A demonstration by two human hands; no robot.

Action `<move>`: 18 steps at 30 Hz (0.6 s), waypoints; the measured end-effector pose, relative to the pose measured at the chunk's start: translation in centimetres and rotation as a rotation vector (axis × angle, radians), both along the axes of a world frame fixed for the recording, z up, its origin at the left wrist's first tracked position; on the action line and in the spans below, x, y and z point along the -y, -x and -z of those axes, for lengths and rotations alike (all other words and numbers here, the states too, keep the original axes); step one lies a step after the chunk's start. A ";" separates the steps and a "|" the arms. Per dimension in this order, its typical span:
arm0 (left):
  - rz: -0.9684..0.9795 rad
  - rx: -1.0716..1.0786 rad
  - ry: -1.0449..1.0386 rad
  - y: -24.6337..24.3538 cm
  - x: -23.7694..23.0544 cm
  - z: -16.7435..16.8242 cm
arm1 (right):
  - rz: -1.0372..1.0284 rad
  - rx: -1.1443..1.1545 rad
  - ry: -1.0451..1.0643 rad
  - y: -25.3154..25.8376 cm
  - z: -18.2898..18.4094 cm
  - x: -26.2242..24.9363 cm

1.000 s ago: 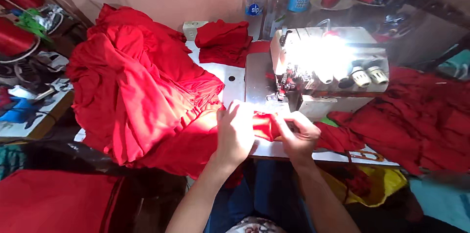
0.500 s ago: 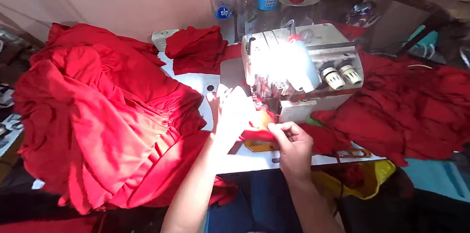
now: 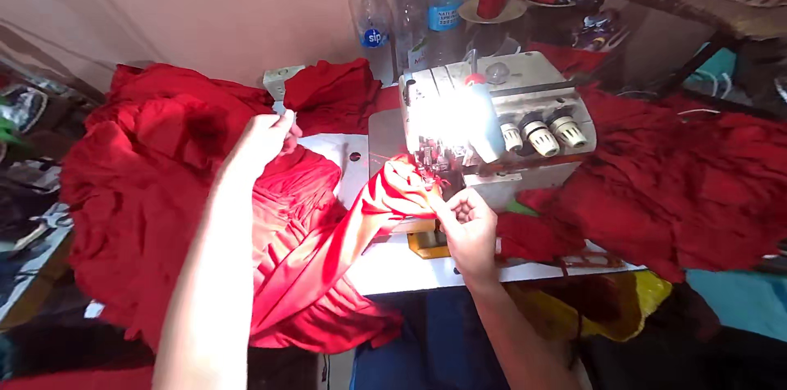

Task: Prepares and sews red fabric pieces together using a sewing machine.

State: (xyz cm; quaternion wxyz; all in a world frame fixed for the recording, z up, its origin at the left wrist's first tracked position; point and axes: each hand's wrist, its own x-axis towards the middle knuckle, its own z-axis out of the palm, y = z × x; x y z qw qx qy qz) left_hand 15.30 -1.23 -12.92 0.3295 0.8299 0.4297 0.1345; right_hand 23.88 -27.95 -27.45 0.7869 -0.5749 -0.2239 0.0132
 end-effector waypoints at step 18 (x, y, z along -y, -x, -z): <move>1.257 0.213 -0.183 9.7 11.5 -6.2 | -0.454 0.522 0.142 -3.9 -4.2 8.5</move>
